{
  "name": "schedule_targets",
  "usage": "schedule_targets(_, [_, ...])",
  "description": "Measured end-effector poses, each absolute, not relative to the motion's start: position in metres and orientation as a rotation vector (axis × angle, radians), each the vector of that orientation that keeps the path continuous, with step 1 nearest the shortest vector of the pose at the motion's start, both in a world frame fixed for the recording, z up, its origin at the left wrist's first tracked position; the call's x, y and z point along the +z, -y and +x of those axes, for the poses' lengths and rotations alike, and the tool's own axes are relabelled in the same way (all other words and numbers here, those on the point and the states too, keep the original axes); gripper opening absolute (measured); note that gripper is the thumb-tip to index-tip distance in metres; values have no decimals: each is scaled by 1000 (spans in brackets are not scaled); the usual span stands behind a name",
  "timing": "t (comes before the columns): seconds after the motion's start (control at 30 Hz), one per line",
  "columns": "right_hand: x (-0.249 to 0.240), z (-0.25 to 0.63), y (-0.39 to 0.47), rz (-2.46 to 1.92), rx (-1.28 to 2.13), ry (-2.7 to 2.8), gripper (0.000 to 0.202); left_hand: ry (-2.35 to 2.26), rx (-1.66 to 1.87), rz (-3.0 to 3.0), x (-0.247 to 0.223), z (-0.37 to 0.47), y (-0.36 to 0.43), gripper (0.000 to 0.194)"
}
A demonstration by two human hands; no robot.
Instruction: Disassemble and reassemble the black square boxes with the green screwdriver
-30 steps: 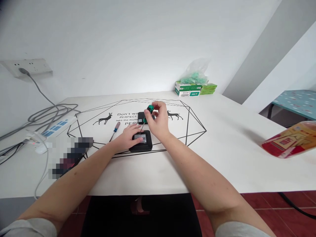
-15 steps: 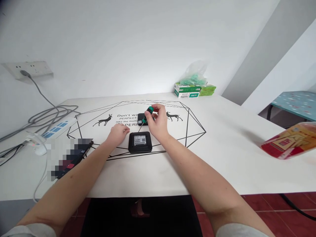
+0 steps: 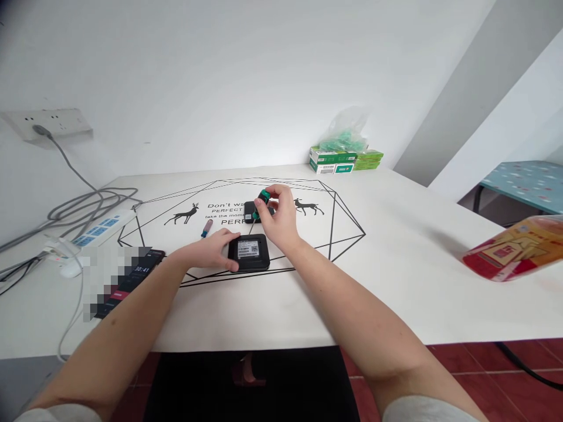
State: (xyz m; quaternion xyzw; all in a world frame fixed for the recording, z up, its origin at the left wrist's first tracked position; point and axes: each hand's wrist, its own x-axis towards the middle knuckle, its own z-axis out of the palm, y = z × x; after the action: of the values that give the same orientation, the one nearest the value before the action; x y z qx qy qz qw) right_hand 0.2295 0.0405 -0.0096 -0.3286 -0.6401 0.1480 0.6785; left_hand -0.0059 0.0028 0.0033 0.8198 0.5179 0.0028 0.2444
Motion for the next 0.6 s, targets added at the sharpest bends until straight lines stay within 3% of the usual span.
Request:
schedule_targets(0.1, [-9, 228, -39, -741, 325, 1453, 27, -1399, -114, 2219, 7, -6, 3, 133])
schedule_targets(0.4, [-7, 227, -32, -699, 241, 1553, 21, -1218, 48, 2423, -17, 20, 6, 125])
schedule_targets(0.6, [-4, 226, -29, -661, 203, 1642, 18, -1190, -26, 2509, -22, 21, 6, 138])
